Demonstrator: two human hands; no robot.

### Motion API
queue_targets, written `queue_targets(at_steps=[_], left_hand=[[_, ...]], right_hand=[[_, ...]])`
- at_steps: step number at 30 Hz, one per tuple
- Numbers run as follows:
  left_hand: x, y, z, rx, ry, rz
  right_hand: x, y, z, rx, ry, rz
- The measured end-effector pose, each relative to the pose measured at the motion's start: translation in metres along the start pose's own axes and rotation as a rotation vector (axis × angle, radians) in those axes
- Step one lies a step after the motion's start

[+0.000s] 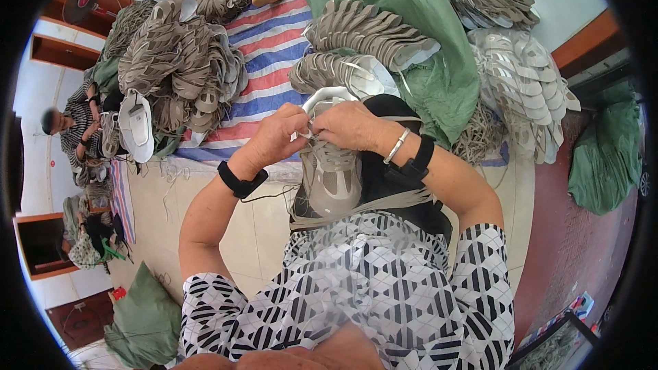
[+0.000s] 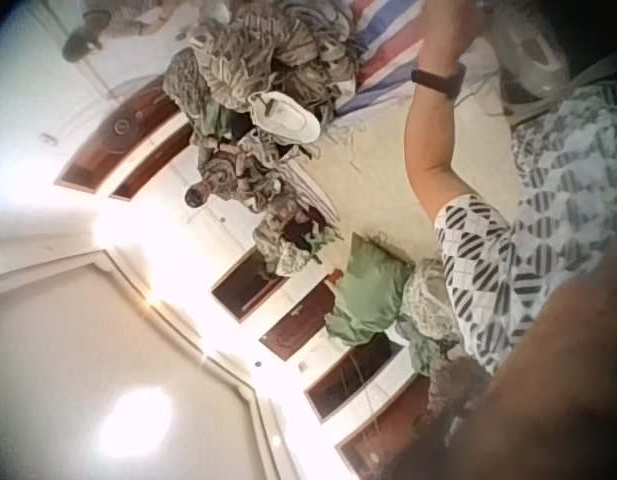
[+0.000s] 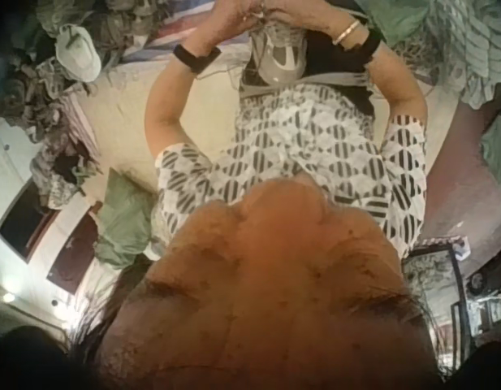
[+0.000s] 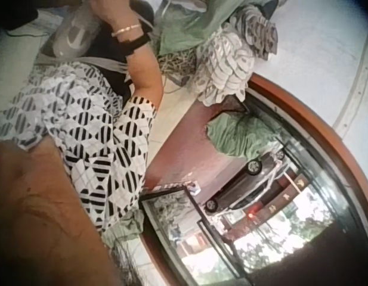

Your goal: The person sits on the floor and laces a single beige sneaker by hand. They thread the laces through the eyelets, pull them tight, and tie a knot. Other people are visible in the background working on similar tasks.

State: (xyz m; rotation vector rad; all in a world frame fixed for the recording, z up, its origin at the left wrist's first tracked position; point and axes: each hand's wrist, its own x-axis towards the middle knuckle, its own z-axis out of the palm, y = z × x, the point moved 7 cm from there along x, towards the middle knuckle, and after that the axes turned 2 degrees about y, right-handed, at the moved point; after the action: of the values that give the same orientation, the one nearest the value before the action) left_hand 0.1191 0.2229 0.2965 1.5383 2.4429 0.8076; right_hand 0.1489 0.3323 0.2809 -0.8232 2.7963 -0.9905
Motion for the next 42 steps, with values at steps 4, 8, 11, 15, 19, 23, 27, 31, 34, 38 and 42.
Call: queue_targets(at_steps=[4,8,11,15,19,23,27,31,34,38,42], left_hand=[[0.004,0.001,-0.002,-0.106,0.039,-0.025],[0.000,0.006,-0.007,-0.199,0.096,-0.063],[0.003,0.015,0.005,-0.044,0.146,-0.134],[0.019,0.024,0.022,0.107,0.182,-0.182],[0.016,0.017,0.012,-0.080,0.103,-0.110],[0.000,0.000,-0.003,-0.164,0.019,-0.108],[0.015,-0.015,-0.003,-0.330,0.008,-0.236],[0.043,0.031,-0.009,0.033,0.115,-0.042],[0.064,0.075,0.018,-0.329,0.002,0.029],[0.057,0.089,0.049,-0.692,-0.496,-0.017],[0.035,0.041,0.000,-0.874,0.090,-0.440]], right_hand=[[0.005,0.003,0.005,-0.157,0.005,0.068],[-0.006,0.051,-0.042,-0.116,0.364,0.132],[-0.044,0.077,-0.089,0.054,0.603,0.177],[-0.072,0.062,-0.045,0.644,0.162,0.542],[-0.101,0.042,-0.036,1.584,0.087,0.423],[-0.176,0.109,-0.114,2.129,0.912,0.140],[-0.345,0.184,-0.214,2.023,1.239,-0.199],[-0.312,0.047,-0.255,1.829,1.082,-0.259],[-0.277,-0.065,-0.273,1.655,0.965,-0.435],[-0.250,-0.117,-0.271,1.574,0.647,-0.488],[-0.265,-0.071,-0.260,1.364,1.257,-0.247]])
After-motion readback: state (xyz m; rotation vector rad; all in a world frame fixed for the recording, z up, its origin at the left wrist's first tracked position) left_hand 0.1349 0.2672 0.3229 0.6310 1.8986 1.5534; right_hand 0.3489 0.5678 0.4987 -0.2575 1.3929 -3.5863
